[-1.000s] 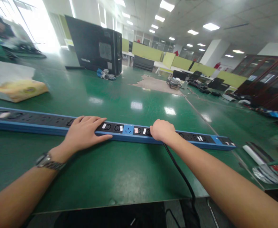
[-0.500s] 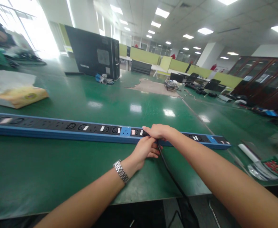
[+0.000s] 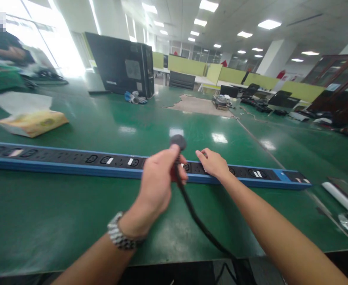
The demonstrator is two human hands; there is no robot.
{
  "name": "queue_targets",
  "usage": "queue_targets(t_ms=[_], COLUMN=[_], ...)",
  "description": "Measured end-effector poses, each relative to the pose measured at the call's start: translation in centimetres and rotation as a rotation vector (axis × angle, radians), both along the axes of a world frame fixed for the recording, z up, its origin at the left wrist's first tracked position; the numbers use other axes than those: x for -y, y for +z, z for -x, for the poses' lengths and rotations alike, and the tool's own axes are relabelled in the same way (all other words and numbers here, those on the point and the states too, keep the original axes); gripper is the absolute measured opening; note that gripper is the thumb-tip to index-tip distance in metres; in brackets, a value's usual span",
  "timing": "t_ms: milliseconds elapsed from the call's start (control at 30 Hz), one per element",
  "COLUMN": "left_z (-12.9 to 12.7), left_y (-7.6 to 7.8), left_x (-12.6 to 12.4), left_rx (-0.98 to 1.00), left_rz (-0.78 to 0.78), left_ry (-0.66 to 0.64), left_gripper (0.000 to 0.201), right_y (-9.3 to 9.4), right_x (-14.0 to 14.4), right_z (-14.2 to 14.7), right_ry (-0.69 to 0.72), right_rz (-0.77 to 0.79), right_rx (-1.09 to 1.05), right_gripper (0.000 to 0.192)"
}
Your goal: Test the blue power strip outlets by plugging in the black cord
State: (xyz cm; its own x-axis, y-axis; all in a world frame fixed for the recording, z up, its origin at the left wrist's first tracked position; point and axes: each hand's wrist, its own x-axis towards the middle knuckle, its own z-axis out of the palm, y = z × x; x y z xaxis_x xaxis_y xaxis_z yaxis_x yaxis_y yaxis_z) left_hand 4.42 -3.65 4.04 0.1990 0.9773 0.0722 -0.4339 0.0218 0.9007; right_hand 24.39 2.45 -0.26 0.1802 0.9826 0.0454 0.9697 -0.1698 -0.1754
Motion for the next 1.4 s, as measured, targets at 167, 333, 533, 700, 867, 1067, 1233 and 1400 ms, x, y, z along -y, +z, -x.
queue_targets(t_ms=[167,333,533,700,867,1067,1233,1400], left_z=[6.1,4.9,5.9,12.4,16.3,15.7,14.8,9.8], left_y=[-2.1,-4.8,-1.9,-1.1,-2.9,-3.5,-2.9,-1.0], left_x=[-3.3,-3.6,-1.8,-3.2,-4.7,-4.5,-4.1,-2.2], left_rx=[-0.385,-0.441,-0.322,-0.159,-0.272,-0.312,-0.441,-0.310], left_rz=[0.343,0.332,0.062,0.255,0.466,0.476,0.411,0.176], left_ry=[0.029,-0.023,0.148,0.198,0.146,0.064,0.197,0.071], left_gripper=[0.039,0.042,0.041,0.039,0.042,0.046,0.042,0.041], right_y=[-0.5,-0.4,-0.5,-0.5,-0.6,-0.5,-0.5,-0.4], right_x=[0.1,0.2,0.3,0.2,0.2,0.3,0.4,0.4], right_z=[0.3,0.3,0.3,0.2,0.3,0.3,0.3,0.4], right_ry=[-0.028,-0.047,-0.048,-0.049,-0.032,-0.038,-0.033,-0.025], right_rz=[0.053,0.007,0.007,0.001,0.017,0.025,-0.010,-0.013], right_rx=[-0.004,0.013,0.011,0.002,0.000,0.011,0.019,0.019], right_gripper=[0.057,0.055,0.054,0.056,0.057,0.057,0.057,0.060])
